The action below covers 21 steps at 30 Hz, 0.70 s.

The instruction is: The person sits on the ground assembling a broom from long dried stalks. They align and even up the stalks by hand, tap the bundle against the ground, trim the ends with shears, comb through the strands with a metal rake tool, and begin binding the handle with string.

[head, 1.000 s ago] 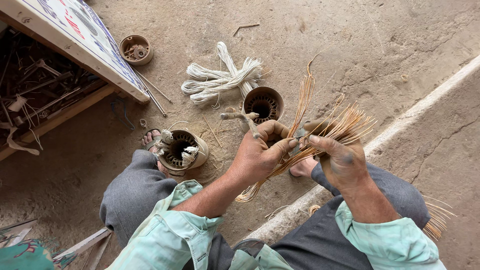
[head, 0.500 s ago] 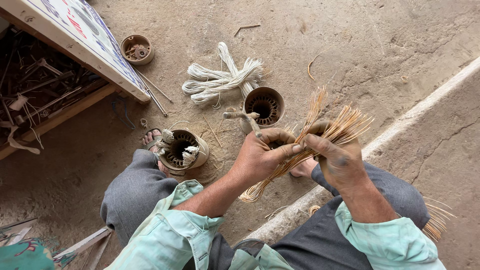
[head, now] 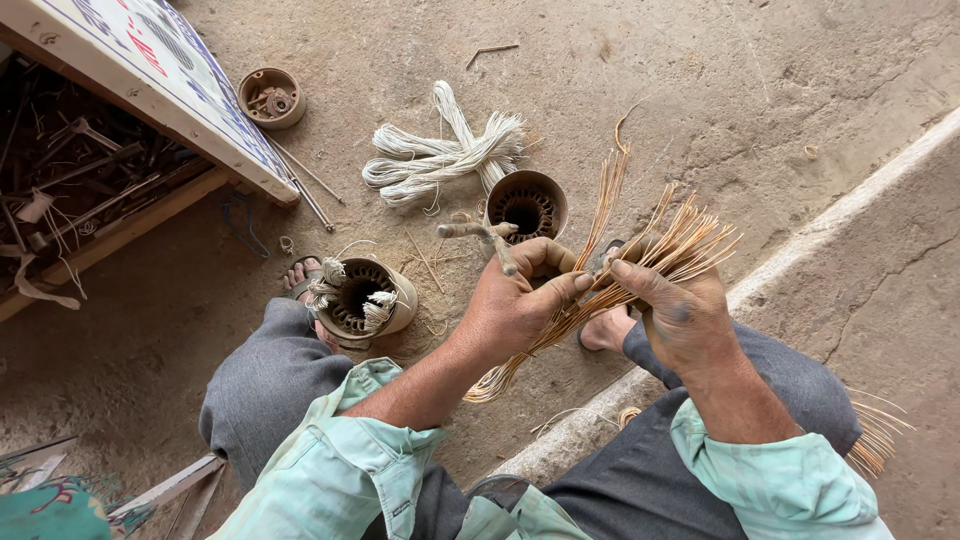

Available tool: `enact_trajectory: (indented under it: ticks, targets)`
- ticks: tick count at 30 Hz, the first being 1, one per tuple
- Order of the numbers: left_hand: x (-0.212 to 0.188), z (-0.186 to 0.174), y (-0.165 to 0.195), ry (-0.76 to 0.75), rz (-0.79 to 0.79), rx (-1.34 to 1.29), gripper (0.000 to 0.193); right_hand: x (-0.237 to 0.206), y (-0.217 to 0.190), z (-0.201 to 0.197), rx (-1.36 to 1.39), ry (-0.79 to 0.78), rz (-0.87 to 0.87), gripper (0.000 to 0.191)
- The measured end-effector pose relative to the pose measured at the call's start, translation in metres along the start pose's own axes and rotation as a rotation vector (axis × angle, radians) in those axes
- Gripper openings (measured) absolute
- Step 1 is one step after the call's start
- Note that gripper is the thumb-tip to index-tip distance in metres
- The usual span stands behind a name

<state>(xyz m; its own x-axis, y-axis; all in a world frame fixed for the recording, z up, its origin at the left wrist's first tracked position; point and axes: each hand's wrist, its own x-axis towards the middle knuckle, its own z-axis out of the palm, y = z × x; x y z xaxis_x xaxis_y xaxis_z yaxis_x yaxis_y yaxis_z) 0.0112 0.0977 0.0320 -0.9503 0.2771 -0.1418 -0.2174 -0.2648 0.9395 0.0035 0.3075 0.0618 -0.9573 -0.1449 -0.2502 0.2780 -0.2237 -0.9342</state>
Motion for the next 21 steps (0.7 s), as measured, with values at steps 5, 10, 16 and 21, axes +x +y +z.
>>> enact_trajectory:
  ticks: [5, 10, 16, 21]
  targets:
    - [-0.001, -0.002, 0.004, 0.003, -0.006, -0.001, 0.015, 0.002, 0.0, 0.002, -0.007, -0.043, -0.039, 0.022]
    - [-0.001, -0.001, 0.007, 0.022, -0.043, 0.001, 0.015, 0.002, 0.0, 0.0, -0.04, -0.049, -0.06, 0.025]
    - [-0.002, 0.0, 0.009, 0.004, -0.045, 0.04, 0.015, 0.001, 0.005, -0.008, -0.019, -0.022, -0.028, 0.024]
    - [-0.001, 0.0, 0.011, 0.034, -0.015, 0.061, 0.019, -0.001, 0.006, -0.004, 0.117, -0.137, -0.113, 0.017]
